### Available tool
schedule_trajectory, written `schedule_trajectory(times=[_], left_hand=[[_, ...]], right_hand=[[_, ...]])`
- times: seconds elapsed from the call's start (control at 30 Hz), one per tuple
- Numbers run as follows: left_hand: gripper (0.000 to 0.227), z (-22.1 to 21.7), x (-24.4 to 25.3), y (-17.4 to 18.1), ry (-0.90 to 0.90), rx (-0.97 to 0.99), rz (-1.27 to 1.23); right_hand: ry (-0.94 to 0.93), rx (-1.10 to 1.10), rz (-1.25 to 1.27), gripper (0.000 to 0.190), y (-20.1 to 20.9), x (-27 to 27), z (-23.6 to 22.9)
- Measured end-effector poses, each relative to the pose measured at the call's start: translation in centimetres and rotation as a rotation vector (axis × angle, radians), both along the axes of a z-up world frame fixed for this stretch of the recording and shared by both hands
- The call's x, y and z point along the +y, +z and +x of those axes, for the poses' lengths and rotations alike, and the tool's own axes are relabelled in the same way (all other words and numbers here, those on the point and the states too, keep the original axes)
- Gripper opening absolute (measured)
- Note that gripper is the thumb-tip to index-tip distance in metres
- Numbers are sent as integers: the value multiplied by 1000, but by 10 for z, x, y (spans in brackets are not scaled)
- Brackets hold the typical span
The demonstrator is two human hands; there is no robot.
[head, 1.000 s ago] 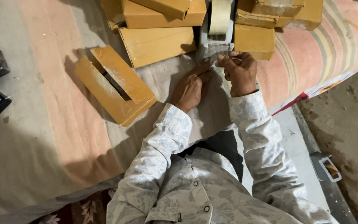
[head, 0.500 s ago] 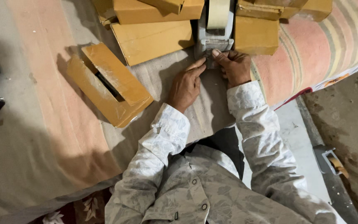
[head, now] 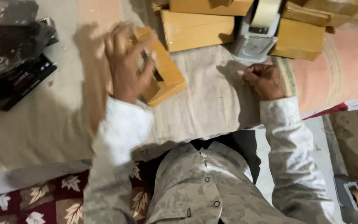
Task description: The person places small product boxes into larger cardboard shipping boxes, folds the flaps, and seals them with packing tape using a handheld dispenser. The process is repeated for multiple items, and the sealed boxes are stacked nearby.
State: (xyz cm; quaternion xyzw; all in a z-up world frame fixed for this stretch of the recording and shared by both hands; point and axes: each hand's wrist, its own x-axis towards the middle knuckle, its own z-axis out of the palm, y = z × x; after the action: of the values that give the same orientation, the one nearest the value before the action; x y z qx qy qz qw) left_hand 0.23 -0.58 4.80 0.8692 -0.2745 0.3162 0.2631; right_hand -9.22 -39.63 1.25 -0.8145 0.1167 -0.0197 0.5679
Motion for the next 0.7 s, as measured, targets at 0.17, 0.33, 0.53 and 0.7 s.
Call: schedule_trajectory(times=[0.17,0.33,0.53,0.7], left_hand=[[70,58,23,-21,-105,668,-17],[76,15,-11,-57,237,543,14],[77,-33,-37,-63,444,549,-92],[73,-37,-32,-55,415,613,-197]], right_hand=[[206,20,195,25,14,44,-24],[447,21,147,26,45,66,-15],[811,-62,-237,20,74,106,47],[890,-125,-486,20,82,141,74]])
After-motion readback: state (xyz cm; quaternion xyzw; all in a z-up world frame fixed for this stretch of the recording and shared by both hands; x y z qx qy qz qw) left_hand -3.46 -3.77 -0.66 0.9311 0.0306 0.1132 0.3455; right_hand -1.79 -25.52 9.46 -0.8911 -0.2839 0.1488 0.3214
